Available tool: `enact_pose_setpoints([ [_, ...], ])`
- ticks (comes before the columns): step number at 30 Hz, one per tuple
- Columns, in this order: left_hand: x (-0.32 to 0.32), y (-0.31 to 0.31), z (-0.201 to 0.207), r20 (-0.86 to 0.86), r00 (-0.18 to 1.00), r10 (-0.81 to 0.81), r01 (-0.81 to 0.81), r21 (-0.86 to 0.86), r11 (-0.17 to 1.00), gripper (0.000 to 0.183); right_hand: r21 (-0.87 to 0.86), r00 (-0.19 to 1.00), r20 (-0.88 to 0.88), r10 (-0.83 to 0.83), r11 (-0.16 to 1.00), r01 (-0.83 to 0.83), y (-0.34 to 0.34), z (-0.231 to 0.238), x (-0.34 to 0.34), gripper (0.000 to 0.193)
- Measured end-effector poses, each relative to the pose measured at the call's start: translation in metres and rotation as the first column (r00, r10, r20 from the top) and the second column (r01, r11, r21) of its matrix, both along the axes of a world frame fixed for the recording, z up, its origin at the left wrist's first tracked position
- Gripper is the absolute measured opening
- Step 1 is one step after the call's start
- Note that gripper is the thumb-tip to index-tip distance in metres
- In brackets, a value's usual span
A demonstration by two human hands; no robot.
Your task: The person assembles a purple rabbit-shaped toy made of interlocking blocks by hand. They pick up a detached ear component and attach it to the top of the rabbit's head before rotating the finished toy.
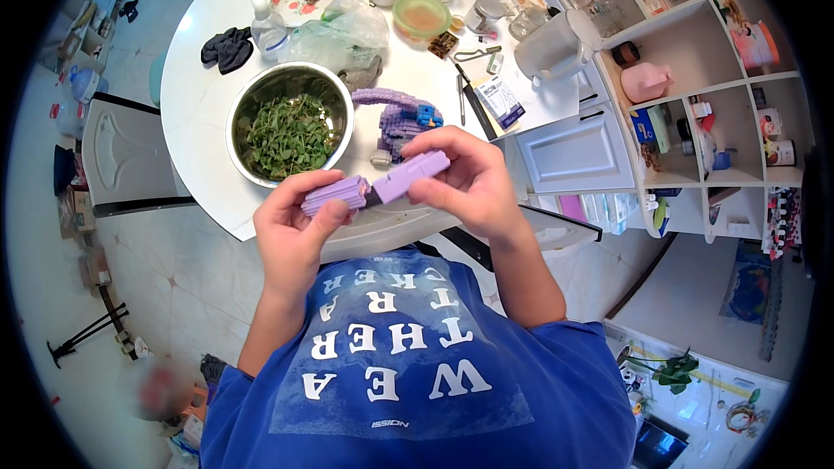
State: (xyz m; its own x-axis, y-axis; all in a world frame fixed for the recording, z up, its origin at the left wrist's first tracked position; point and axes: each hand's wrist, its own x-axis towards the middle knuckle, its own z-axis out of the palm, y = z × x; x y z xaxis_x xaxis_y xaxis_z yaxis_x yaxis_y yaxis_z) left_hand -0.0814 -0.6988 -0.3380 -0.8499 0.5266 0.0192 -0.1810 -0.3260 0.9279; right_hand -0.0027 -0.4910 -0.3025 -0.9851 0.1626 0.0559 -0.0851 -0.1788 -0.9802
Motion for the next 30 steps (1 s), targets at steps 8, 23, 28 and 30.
enact_pose_setpoints([
  [8, -0.006, 0.006, -0.013, 0.280, 0.959, -0.039, 0.049, -0.031, 0.998, 0.040, -0.094, 0.990, 0.139, -0.021, 0.995, 0.034, -0.002, -0.020, -0.006, 0.017],
  [23, -0.002, 0.008, -0.019, 0.222, 0.974, 0.039, -0.019, -0.092, 0.996, 0.039, -0.070, 0.983, 0.162, 0.082, 0.995, -0.072, -0.003, -0.037, -0.001, 0.020],
  [28, 0.002, 0.009, -0.013, 0.128, 0.990, 0.061, -0.049, -0.094, 0.994, 0.032, 0.133, 0.987, 0.143, 0.071, 0.987, -0.090, 0.000, -0.029, 0.003, 0.028],
  [30, 0.004, 0.008, -0.011, 0.110, 0.991, 0.075, -0.066, -0.085, 0.994, 0.029, 0.117, 0.989, 0.129, 0.066, 0.990, -0.082, -0.004, -0.019, 0.003, 0.026],
])
